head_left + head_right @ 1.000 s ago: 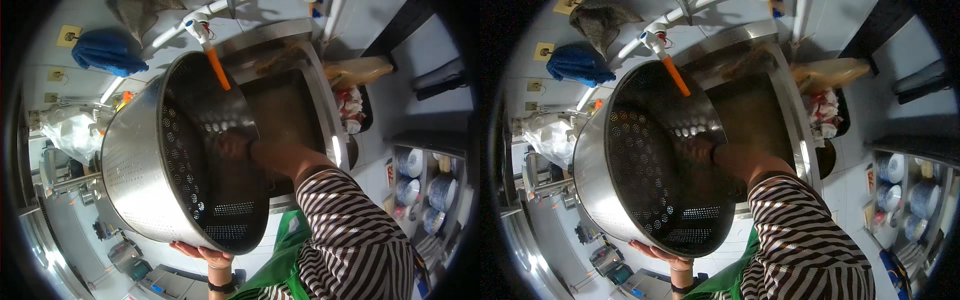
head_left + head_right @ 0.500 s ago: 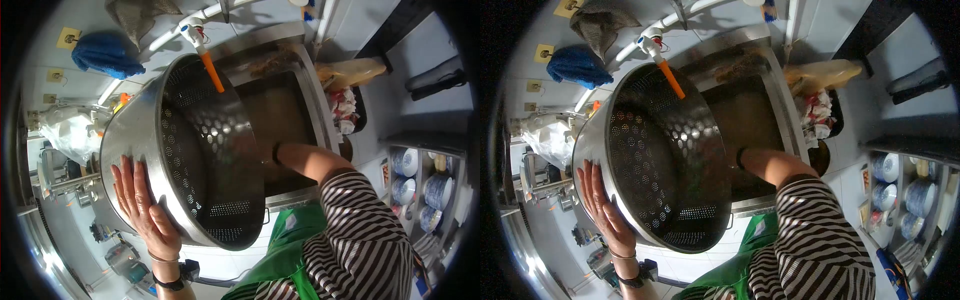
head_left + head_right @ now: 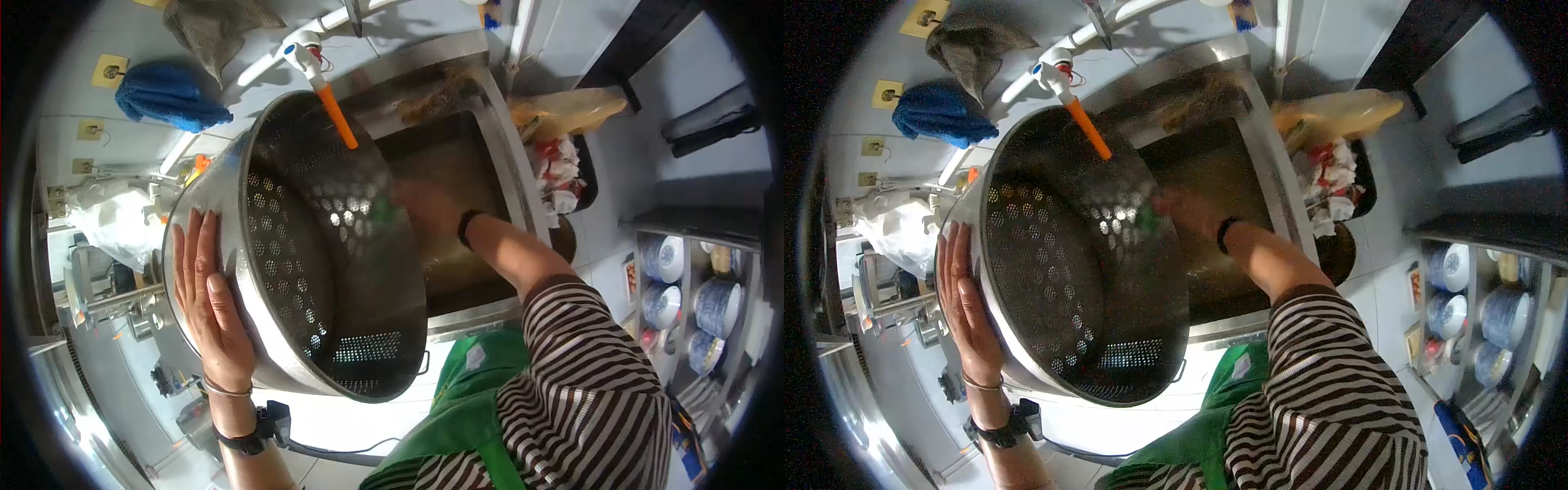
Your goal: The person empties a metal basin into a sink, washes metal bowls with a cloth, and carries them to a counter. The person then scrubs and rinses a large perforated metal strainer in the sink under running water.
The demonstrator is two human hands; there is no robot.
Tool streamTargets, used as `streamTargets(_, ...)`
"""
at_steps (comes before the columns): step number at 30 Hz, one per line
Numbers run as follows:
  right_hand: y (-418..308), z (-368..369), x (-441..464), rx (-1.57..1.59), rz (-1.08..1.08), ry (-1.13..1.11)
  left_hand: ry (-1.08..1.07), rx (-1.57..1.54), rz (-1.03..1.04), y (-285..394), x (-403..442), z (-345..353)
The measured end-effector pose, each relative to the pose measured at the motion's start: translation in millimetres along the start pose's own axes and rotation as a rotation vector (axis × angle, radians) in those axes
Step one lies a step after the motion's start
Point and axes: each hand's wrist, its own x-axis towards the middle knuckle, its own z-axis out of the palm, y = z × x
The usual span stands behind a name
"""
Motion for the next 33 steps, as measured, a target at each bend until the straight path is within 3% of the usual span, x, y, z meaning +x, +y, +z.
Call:
streamTargets(1, -3, -12, 11, -0.21, -0.014, 0.066, 0.005, -0.016, -0.003, -1, 0, 0)
streamTargets(2, 10, -20, 18, -0.665, -0.134, 0.082, 0.009, -0.031, 0.001, -2, 0, 0)
streamTargets(4, 16, -23, 10, -1.128, -0.258, 0.099, 0.006, -0.035, 0.007, -4, 2, 1)
streamTargets(6, 25, -12, -5, 0.636, 0.409, 0.525, 0.007, -0.036, 0.013, -6, 7, 0)
streamTargets(9, 91, -3, 3, 0.157, 0.616, 0.337, -0.02, -0.06, 0.013, -9, 20, -2)
streamTargets(12, 59, -3, -38, -0.049, 0.468, 0.131, -0.05, -0.108, 0.013, -24, 37, 1)
streamTargets(15, 6, 24, -70, -0.492, 0.049, -0.016, 0.069, -0.305, -0.079, -42, 55, 8)
streamTargets(16, -22, 38, -78, -0.641, -0.088, -0.035, 0.097, -0.552, -0.141, -31, 60, -1)
streamTargets(17, -61, 57, -83, -0.716, -0.119, -0.052, 0.102, -0.558, -0.137, -32, 59, -4)
streamTargets(19, -75, 92, -84, -0.778, -0.437, -0.165, 0.157, -0.641, -0.033, -37, 54, -13)
streamTargets(20, -77, 91, -74, -0.785, -0.446, -0.163, 0.16, -0.607, 0.009, -35, 38, -15)
streamTargets(24, -87, 72, -35, -0.234, 0.081, -0.231, 0.106, -0.179, -0.054, -8, -78, -16)
streamTargets(26, -63, 58, -7, 0.149, 0.172, -0.064, 0.093, -0.067, -0.021, 2, -137, 0)
streamTargets(28, -28, 15, 41, -0.32, -0.184, 0.222, 0.047, -0.007, -0.069, 19, -174, 21)
streamTargets(30, -20, -11, 45, -1.032, -0.49, 0.303, 0.139, 0.104, -0.055, 21, -194, 50)
streamTargets(31, -18, -13, 36, -0.535, -0.133, 0.462, 0.19, 0.13, -0.058, 21, -198, 59)
streamTargets(33, 6, -12, 17, 0.04, 0.184, 0.65, 0.224, 0.182, -0.058, 19, -191, 63)
